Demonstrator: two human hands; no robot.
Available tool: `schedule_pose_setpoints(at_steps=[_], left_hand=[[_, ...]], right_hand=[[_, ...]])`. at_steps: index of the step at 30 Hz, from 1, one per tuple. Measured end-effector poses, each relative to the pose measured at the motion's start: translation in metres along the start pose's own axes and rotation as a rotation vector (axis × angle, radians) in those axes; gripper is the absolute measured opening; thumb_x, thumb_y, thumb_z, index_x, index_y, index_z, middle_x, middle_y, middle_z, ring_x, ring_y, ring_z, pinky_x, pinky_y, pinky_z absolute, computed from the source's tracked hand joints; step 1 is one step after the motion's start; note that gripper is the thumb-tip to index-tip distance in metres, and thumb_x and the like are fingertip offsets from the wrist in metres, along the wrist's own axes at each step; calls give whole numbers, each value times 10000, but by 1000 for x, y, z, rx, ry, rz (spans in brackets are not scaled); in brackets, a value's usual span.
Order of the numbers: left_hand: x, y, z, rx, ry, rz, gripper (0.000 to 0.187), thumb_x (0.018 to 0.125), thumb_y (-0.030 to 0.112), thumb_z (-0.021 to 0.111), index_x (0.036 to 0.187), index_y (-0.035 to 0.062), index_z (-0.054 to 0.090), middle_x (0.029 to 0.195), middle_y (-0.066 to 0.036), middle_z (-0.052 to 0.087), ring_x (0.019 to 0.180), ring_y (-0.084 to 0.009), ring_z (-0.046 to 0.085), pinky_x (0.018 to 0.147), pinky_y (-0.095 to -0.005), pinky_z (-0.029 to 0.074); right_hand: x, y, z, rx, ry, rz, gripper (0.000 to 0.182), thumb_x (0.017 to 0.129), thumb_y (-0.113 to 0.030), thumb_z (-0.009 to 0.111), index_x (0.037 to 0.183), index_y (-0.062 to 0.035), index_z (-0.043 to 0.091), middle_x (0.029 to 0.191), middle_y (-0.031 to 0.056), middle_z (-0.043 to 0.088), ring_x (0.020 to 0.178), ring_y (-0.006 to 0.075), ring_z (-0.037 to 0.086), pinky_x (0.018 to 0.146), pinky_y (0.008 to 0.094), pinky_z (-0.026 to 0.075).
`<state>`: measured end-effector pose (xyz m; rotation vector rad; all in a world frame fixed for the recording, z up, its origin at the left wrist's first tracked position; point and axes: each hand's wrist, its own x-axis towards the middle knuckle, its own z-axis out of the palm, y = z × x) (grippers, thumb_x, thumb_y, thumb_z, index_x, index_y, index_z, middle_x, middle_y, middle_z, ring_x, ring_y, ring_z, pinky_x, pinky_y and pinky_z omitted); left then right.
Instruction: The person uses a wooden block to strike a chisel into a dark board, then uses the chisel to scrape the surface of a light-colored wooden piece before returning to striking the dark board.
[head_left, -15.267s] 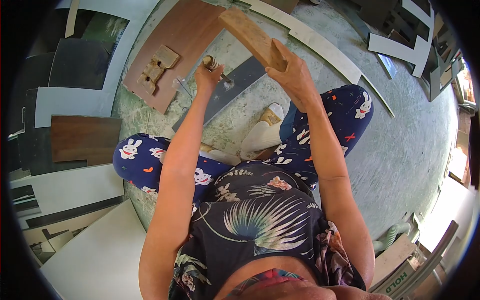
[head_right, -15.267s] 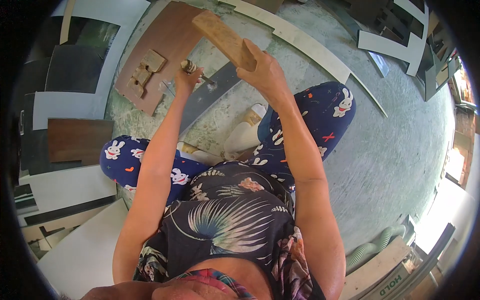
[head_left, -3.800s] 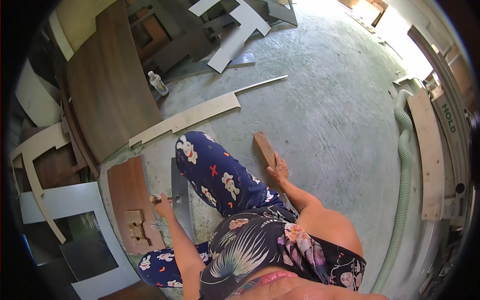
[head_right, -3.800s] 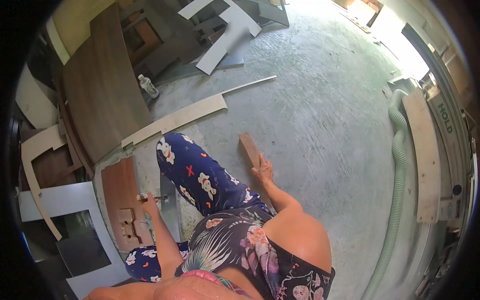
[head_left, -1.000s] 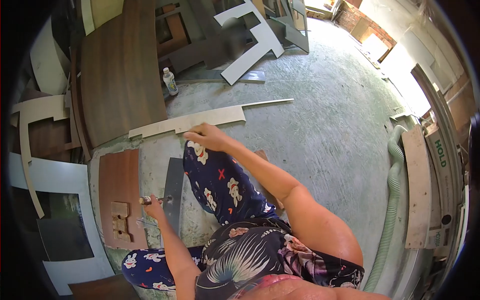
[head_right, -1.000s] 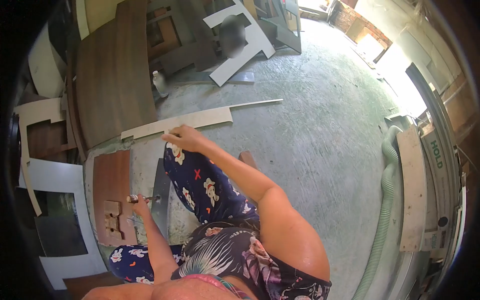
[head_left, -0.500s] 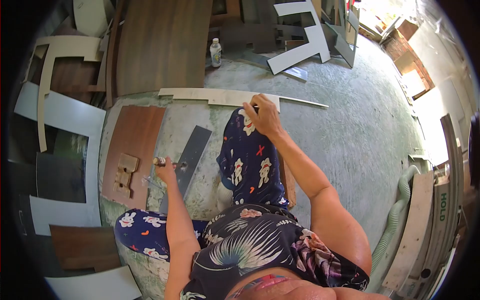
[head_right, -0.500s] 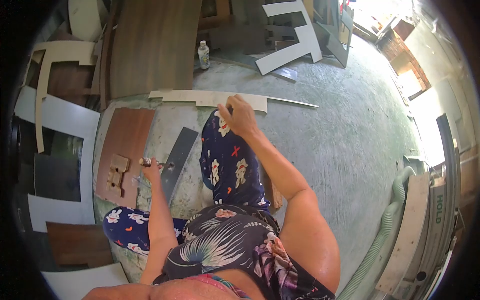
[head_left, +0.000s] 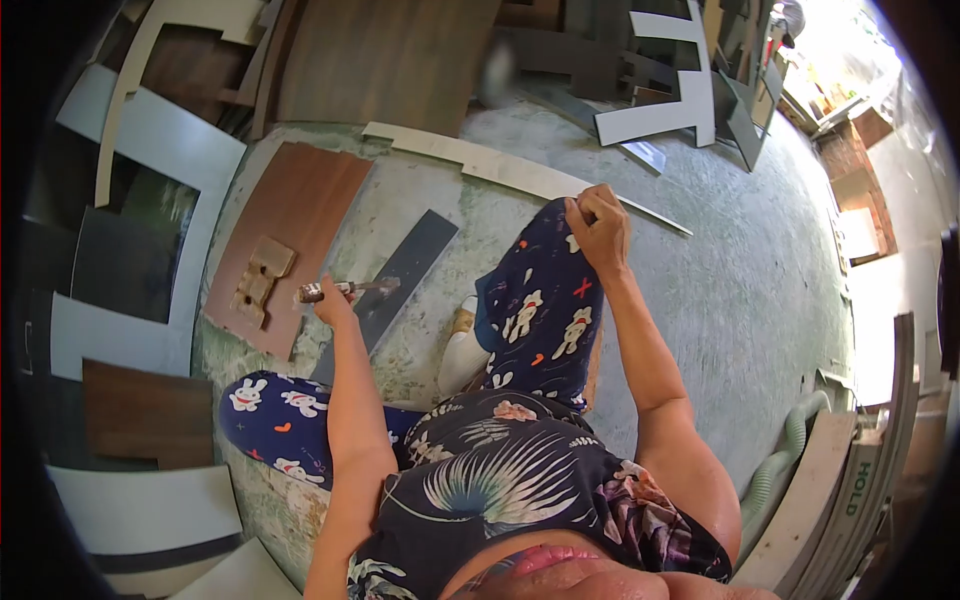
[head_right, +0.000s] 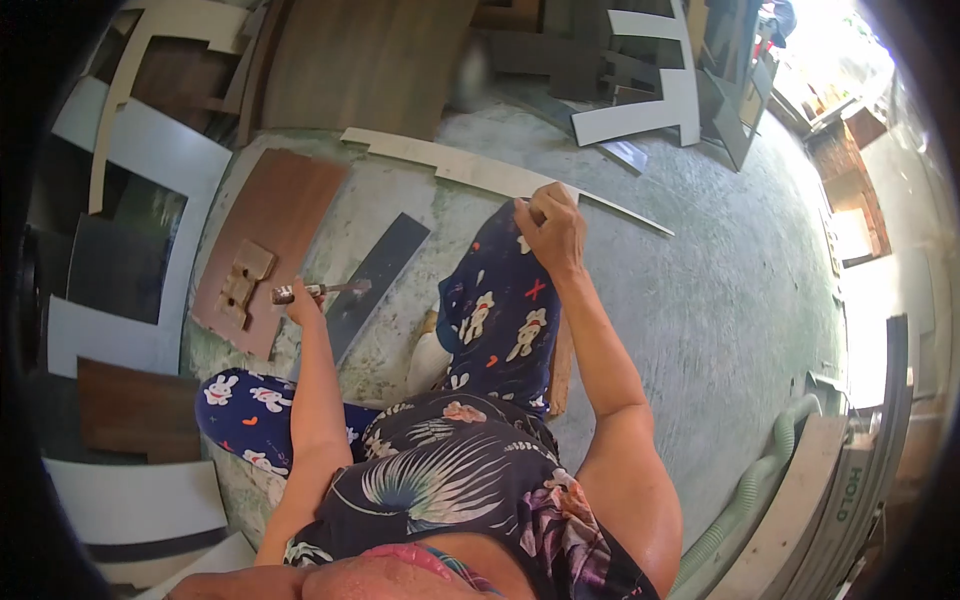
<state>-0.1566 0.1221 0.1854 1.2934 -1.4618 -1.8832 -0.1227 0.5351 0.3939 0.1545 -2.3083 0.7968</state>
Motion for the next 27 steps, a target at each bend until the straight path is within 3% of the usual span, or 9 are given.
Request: schedule_pose_setpoints(at_steps=[6,12,14,18,22,23,27], left_hand=[[-3,1,-12,-9,117,-196,473,808,436,686,824,-23,570,616,-88,596,399,-153,514,349,-264,391],[19,-27,-23,-18,37,-484,466,800,538,653,804,81,557,604,-52,530,436,-168,457,414,-317,332],[17,-29,-26,-104,11,-565,396,830,462,644,845,76,558,628,-60,535,480,-170,482,474,-327,349],[23,-38,-31,-238,-9,-677,323,859,387,625,905,76,554,658,-56,547,513,-171,503,529,-341,374],[27,-42,-32,-386,43,-642,319,883,370,602,974,73,533,815,-87,592,631,-207,587,663,-349,437],[29,-41,-32,-415,53,-640,341,900,382,588,1017,69,520,907,-103,596,725,-222,619,726,-360,443],[48,-45,-36,-544,107,-650,377,918,408,558,1078,72,499,964,-88,596,780,-221,629,737,-354,441]], right_hand=[[10,-11,8,20,-174,-14,226,763,-201,707,665,-34,591,722,80,587,678,271,572,619,371,445],[22,-43,28,127,-456,38,217,781,-235,700,779,-20,666,832,121,653,779,288,623,699,356,473],[20,-46,44,200,-516,-22,214,801,-210,700,813,1,671,849,128,651,783,256,629,723,340,476],[15,-57,70,205,-800,-46,227,814,-223,686,866,-2,674,861,145,654,823,265,645,739,342,499],[7,-52,83,117,-1033,-17,243,822,-241,676,895,-10,680,870,154,668,824,265,657,751,346,506],[5,-49,84,97,-1043,-10,247,822,-244,675,898,-9,680,873,155,670,824,266,658,752,347,507],[3,-46,85,63,-1065,32,258,823,-253,673,906,-9,678,879,158,675,825,268,659,754,350,506]])
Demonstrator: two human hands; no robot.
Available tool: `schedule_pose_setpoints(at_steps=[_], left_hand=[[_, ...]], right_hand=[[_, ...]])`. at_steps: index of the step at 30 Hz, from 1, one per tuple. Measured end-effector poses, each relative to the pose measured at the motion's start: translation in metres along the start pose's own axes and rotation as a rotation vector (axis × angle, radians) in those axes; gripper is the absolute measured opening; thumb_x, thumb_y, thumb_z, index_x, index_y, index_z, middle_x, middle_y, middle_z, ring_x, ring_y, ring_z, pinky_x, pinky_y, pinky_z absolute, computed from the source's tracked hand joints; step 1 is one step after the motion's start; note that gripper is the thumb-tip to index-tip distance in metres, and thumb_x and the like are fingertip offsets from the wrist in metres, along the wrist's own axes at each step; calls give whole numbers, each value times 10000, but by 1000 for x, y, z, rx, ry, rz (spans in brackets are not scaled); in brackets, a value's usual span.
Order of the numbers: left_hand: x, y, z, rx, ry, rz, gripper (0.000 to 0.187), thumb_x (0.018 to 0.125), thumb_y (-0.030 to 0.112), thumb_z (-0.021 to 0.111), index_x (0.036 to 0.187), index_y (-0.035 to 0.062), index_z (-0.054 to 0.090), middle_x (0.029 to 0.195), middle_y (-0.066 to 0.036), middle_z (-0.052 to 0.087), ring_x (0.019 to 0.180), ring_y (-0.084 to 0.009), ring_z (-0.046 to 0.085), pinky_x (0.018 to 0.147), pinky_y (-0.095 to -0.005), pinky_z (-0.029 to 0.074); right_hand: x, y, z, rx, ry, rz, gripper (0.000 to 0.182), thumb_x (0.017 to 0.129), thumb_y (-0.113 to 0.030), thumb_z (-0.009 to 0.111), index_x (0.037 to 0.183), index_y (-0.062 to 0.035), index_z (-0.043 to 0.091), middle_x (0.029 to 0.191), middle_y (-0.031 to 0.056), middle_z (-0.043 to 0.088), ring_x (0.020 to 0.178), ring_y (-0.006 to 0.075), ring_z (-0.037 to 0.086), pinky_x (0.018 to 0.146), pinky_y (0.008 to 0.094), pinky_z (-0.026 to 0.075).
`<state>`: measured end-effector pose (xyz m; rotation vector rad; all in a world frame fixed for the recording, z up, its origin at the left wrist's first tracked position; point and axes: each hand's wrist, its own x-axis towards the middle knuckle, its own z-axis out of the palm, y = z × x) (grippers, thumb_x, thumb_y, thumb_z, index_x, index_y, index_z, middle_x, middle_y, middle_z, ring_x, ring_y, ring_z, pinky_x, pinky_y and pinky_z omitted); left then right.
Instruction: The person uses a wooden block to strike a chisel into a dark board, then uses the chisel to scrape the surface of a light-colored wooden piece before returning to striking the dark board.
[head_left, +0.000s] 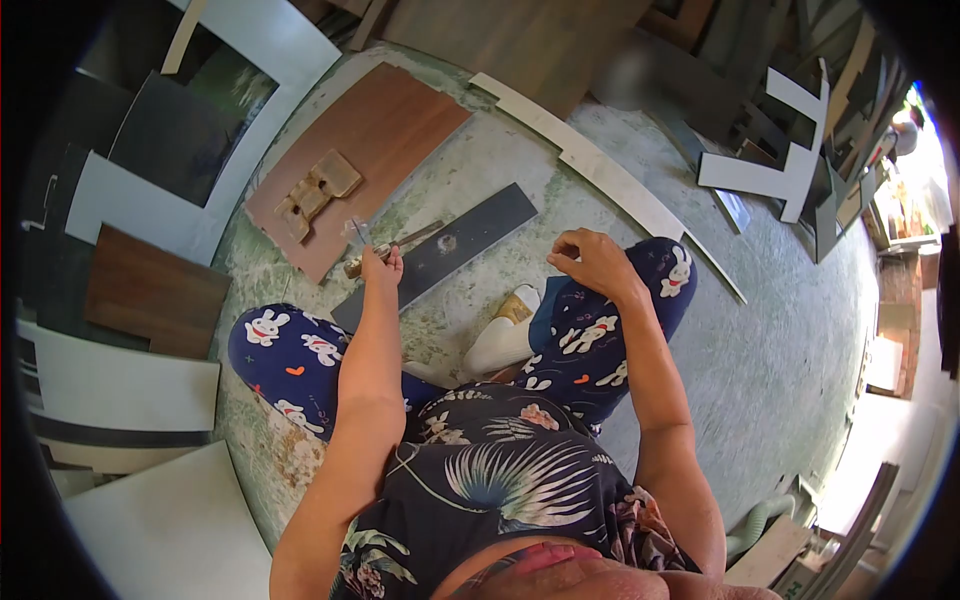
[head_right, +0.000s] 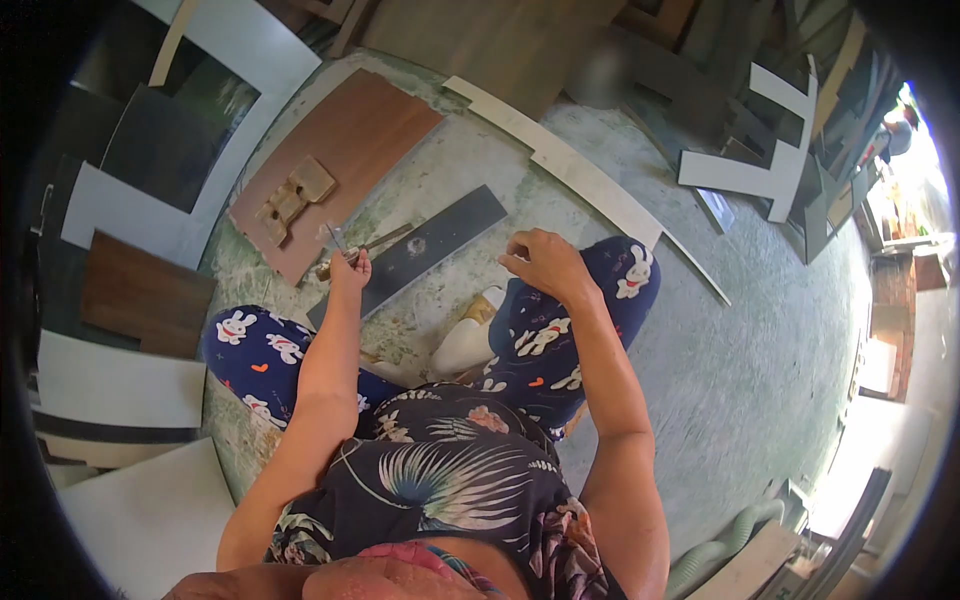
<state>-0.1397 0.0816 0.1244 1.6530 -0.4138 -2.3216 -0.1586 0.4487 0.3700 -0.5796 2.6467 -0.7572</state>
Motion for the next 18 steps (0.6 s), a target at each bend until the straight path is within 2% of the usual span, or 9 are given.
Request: schedule_pose_setpoints(at_steps=[5,8,11,14,18], left_hand=[[19,21,5,-181,-8,28,424,935,480,482,1125,101,483,993,-71,594,809,-211,632,748,-336,443],[11,44,16,-309,53,44,429,933,497,464,1132,118,483,997,-61,592,819,-199,630,746,-335,448],[52,62,6,-423,3,63,413,929,479,482,1141,124,480,1018,-52,587,825,-191,624,748,-331,453],[66,78,-6,-387,89,89,371,953,466,427,1100,140,528,969,-7,599,823,-171,620,730,-332,459],[74,95,-31,-390,125,162,388,937,421,507,1184,124,471,1124,-53,551,929,-197,587,773,-327,462]], right_hand=[[2,-2,1,-21,-8,9,248,818,-240,677,915,-12,678,885,153,678,830,269,656,755,351,504],[7,0,2,-6,-19,30,248,811,-227,684,939,-14,677,882,147,679,832,261,656,754,348,503],[10,-4,0,11,-22,51,270,791,-275,692,923,-40,687,895,151,687,841,287,668,744,380,510],[14,-2,2,-3,-51,50,277,793,-271,696,945,-39,686,902,151,691,835,274,672,738,373,514],[19,-8,3,-5,-98,81,295,796,-262,697,980,-32,683,911,157,691,835,270,672,753,368,515]])
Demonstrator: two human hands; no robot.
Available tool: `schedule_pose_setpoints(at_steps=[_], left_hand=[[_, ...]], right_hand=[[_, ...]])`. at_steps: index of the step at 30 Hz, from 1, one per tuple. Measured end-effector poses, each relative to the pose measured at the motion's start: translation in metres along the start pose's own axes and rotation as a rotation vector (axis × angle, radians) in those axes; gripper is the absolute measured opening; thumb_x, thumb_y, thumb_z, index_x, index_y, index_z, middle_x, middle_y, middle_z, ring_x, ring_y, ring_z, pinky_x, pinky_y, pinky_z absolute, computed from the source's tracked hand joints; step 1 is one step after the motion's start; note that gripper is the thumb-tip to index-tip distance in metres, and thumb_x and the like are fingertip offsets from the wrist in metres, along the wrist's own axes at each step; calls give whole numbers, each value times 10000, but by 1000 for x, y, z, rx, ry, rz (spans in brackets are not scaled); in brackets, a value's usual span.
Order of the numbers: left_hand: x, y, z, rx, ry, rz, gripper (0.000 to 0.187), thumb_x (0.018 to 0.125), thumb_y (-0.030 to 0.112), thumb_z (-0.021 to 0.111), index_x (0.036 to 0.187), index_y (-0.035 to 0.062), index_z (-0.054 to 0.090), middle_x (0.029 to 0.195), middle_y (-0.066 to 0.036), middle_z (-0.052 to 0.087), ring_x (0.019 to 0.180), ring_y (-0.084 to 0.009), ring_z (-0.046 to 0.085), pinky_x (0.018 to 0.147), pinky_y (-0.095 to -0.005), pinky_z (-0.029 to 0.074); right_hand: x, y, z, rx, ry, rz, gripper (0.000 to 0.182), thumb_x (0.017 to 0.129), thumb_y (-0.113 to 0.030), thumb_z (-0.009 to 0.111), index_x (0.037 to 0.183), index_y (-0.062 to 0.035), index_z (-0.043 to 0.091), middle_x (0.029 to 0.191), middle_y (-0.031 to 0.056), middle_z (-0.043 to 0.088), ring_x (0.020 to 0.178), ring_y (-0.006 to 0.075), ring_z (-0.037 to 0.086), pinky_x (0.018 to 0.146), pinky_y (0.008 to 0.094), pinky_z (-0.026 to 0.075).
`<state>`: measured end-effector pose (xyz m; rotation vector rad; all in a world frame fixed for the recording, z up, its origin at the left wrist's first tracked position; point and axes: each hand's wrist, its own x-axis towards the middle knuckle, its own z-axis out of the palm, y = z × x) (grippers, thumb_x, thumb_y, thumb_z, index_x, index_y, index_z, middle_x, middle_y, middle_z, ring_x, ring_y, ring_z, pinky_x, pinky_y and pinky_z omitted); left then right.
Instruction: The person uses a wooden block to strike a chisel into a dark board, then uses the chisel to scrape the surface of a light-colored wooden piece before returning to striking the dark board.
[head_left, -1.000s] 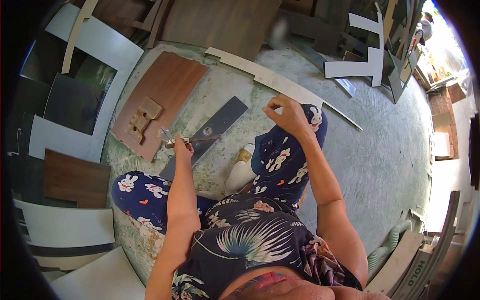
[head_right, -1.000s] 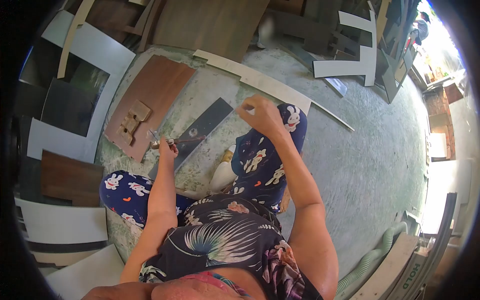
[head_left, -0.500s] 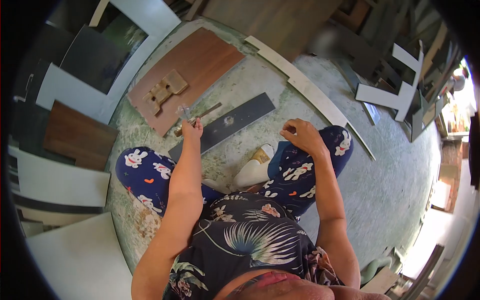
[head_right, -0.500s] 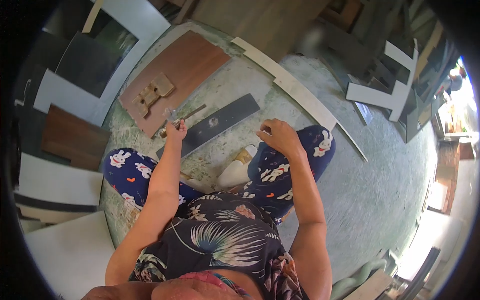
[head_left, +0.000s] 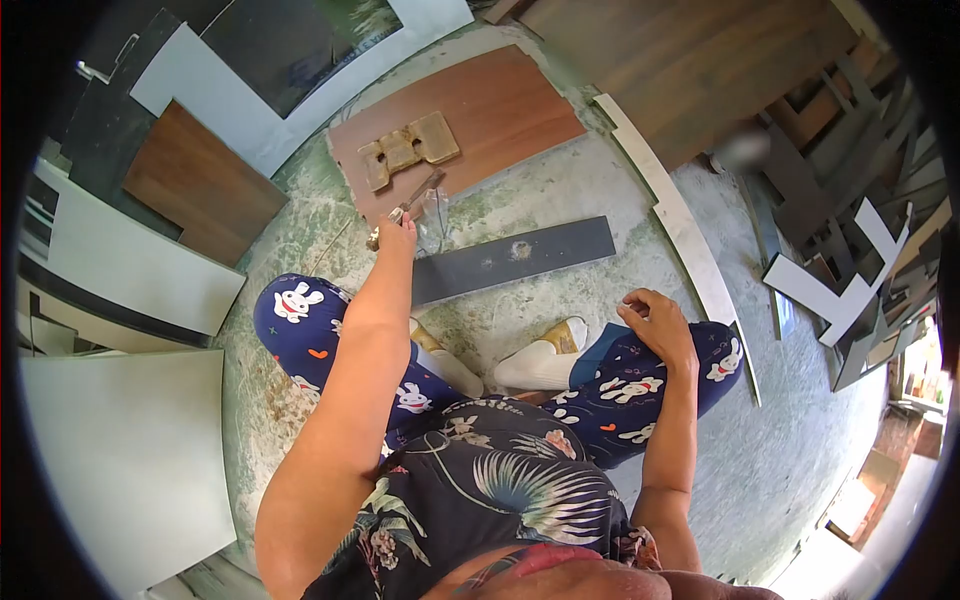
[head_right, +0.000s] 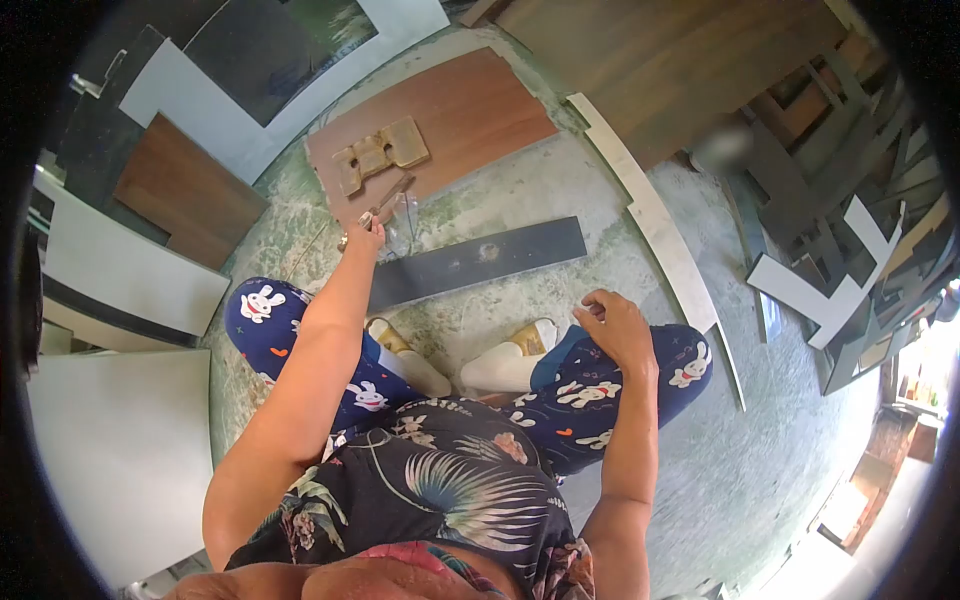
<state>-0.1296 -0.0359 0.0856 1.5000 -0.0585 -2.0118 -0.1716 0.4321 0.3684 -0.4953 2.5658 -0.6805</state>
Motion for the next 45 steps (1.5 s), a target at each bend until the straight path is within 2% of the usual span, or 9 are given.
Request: schedule_pose_setpoints(at_steps=[13,17,20,22,31,39,41,43,45], left_hand=[[32,32,-8,43,9,46,415,883,338,609,1195,96,482,1103,-97,561,913,-241,609,808,-345,502],[81,25,-24,396,42,361,690,734,332,763,1215,-44,443,1128,-153,567,848,-299,619,714,-420,536],[28,26,-45,990,139,413,797,709,369,753,1254,-96,402,1204,-201,544,950,-330,604,779,-436,526],[-66,8,-26,1290,646,482,791,757,388,685,1301,-95,374,1295,-245,474,1105,-354,543,882,-447,486],[-3,-16,-90,1959,346,307,764,793,450,625,1286,-91,403,1312,-255,480,1166,-365,517,946,-456,456],[-15,-8,-89,1946,276,346,682,771,368,642,1233,-95,452,1260,-254,530,1107,-376,566,922,-451,479],[-34,-13,-86,1727,334,347,663,765,360,645,1216,-95,471,1238,-255,544,1097,-371,573,917,-443,483],[-50,-13,-82,1502,387,340,645,760,352,648,1198,-95,490,1216,-256,559,1088,-366,580,911,-435,487],[-52,-15,-75,1371,404,329,635,757,346,650,1189,-95,499,1207,-259,563,1084,-365,581,908,-433,488]], right_hand=[[10,0,4,-23,-37,23,312,792,-264,702,1006,-38,672,911,152,688,836,263,669,759,366,514],[10,10,5,-22,-38,-36,281,816,-224,683,993,-6,659,886,147,681,803,246,656,750,334,506],[10,16,4,-29,-34,-75,298,821,-258,671,983,-9,656,876,168,675,806,277,657,743,353,509],[11,17,3,-24,-29,-47,307,814,-276,674,983,-19,660,872,162,678,809,286,658,742,363,511],[3,15,-2,-36,-58,-20,358,806,-376,652,1015,-85,657,963,143,677,943,329,628,800,430,490],[64,-11,38,-130,-78,-342,356,743,-375,646,784,-24,688,786,170,663,854,353,653,735,440,525],[103,-36,60,-186,-228,-275,348,759,-356,667,986,-92,660,1004,142,652,904,339,636,743,441,506],[131,-44,106,-298,-136,-227,385,754,-307,683,1085,-119,624,1144,141,599,982,332,618,764,462,499],[156,-34,154,-394,-173,-249,543,749,-268,698,1245,-121,533,1312,151,478,1171,348,491,891,522,434]])
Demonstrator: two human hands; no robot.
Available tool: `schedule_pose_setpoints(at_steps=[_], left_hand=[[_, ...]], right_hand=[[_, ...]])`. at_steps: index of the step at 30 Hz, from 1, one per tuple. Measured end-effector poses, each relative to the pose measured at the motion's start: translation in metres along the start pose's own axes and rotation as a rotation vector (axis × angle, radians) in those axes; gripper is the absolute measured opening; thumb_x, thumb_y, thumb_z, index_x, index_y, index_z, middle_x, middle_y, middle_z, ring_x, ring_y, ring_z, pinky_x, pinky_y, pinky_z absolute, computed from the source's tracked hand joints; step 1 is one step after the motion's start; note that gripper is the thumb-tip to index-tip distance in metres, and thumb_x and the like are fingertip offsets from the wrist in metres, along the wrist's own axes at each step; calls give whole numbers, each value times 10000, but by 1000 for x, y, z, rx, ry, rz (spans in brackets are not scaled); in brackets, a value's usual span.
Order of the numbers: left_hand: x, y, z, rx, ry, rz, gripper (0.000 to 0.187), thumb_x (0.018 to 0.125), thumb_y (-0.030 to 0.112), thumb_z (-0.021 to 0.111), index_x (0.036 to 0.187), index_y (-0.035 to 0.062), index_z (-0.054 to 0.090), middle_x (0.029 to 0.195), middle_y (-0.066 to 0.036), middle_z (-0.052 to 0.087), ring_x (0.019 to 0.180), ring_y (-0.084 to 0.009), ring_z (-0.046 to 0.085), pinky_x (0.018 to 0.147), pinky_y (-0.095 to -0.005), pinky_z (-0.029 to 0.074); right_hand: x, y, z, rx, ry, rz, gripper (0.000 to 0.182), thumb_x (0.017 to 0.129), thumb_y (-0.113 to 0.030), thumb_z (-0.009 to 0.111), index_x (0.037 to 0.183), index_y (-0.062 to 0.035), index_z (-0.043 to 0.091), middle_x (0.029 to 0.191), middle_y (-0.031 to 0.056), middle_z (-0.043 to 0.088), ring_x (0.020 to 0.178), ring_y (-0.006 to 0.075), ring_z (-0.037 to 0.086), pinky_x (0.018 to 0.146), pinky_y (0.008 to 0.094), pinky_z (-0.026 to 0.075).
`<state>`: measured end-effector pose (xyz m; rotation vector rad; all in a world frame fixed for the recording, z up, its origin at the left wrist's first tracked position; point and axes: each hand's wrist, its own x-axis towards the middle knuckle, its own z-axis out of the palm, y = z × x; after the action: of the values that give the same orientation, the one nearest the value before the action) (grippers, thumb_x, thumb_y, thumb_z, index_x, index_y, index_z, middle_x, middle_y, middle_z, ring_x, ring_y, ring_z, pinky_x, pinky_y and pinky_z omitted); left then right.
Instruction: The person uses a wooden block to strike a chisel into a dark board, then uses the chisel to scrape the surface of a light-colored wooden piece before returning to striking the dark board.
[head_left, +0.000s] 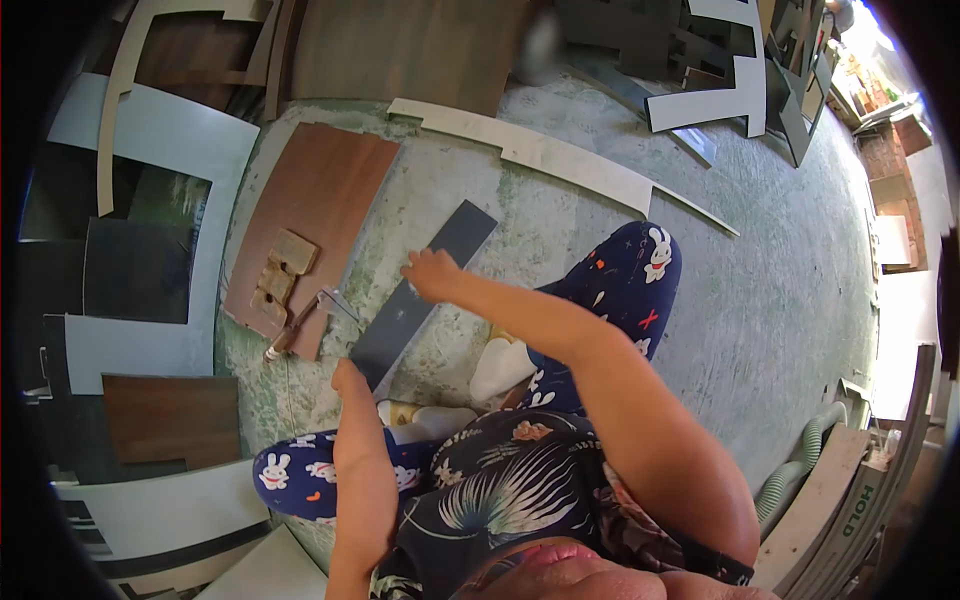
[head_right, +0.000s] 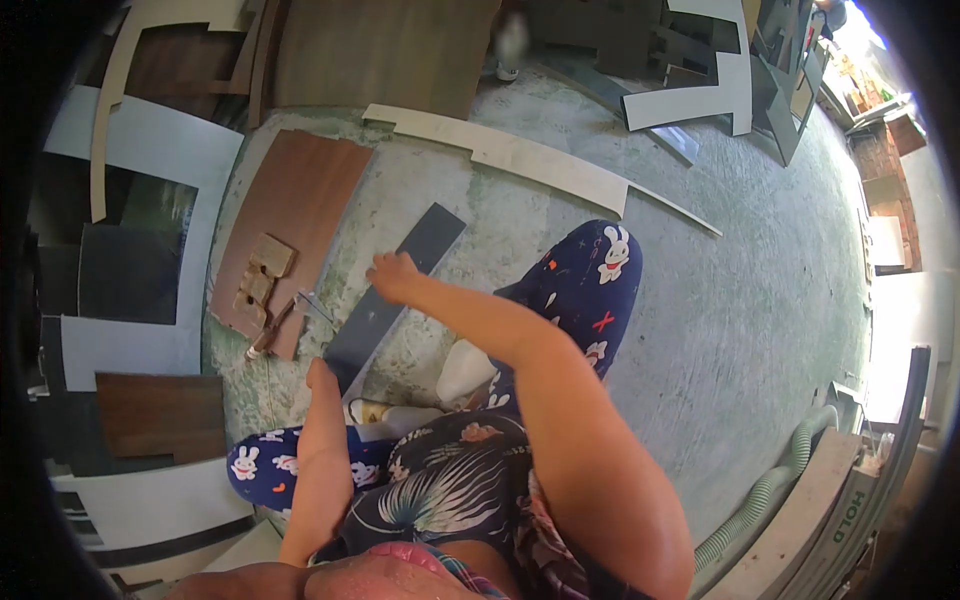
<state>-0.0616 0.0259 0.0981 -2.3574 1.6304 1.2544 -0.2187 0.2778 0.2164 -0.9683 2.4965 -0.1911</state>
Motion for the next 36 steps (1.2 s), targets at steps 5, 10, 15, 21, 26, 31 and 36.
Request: schedule_pose_setpoints(at_steps=[5,10,15,21,26,31,36], left_hand=[[28,-5,10,24,-16,11,635,760,346,649,1193,-93,496,1222,-267,545,1093,-374,570,909,-441,485],[2,-1,1,213,36,44,678,795,405,634,1225,-89,459,1283,-271,486,1123,-393,539,921,-482,467],[-18,-1,-6,138,94,-2,681,805,426,624,1236,-75,461,1285,-264,487,1126,-382,538,921,-490,465],[-43,5,-8,83,-41,93,658,811,415,612,1223,-85,495,1211,-254,558,1071,-373,578,912,-484,472],[-70,23,35,158,-47,300,698,814,414,634,1247,-112,479,1233,-278,553,1101,-388,575,938,-472,461],[-76,15,82,61,-210,381,734,807,428,671,1252,-119,467,1247,-293,537,1132,-397,555,965,-458,447],[-108,8,98,147,-188,477,672,797,411,680,1190,-111,520,1172,-282,585,1089,-389,578,933,-442,454]], right_hand=[[31,19,91,-244,135,28,739,782,-269,691,1427,-138,354,1445,146,324,1347,360,279,1045,588,274],[35,42,116,-340,322,1,713,835,-248,641,1455,-149,304,1477,108,273,1369,332,245,1070,564,262],[36,50,103,-286,247,56,663,849,-232,610,1445,-159,329,1454,75,310,1352,315,266,1061,550,286],[37,70,81,-308,218,81,534,817,-203,611,1331,-154,474,1331,59,441,1233,275,400,978,566,366],[31,134,47,-397,333,153,423,810,-192,606,1225,-163,532,1222,39,482,1139,251,460,903,553,410],[22,185,16,-366,361,228,402,807,-122,598,1192,-178,498,1179,17,455,1120,228,460,869,474,424],[18,209,31,-414,449,255,415,810,-177,606,1215,-194,516,1179,12,472,1121,228,471,765,434,446]])
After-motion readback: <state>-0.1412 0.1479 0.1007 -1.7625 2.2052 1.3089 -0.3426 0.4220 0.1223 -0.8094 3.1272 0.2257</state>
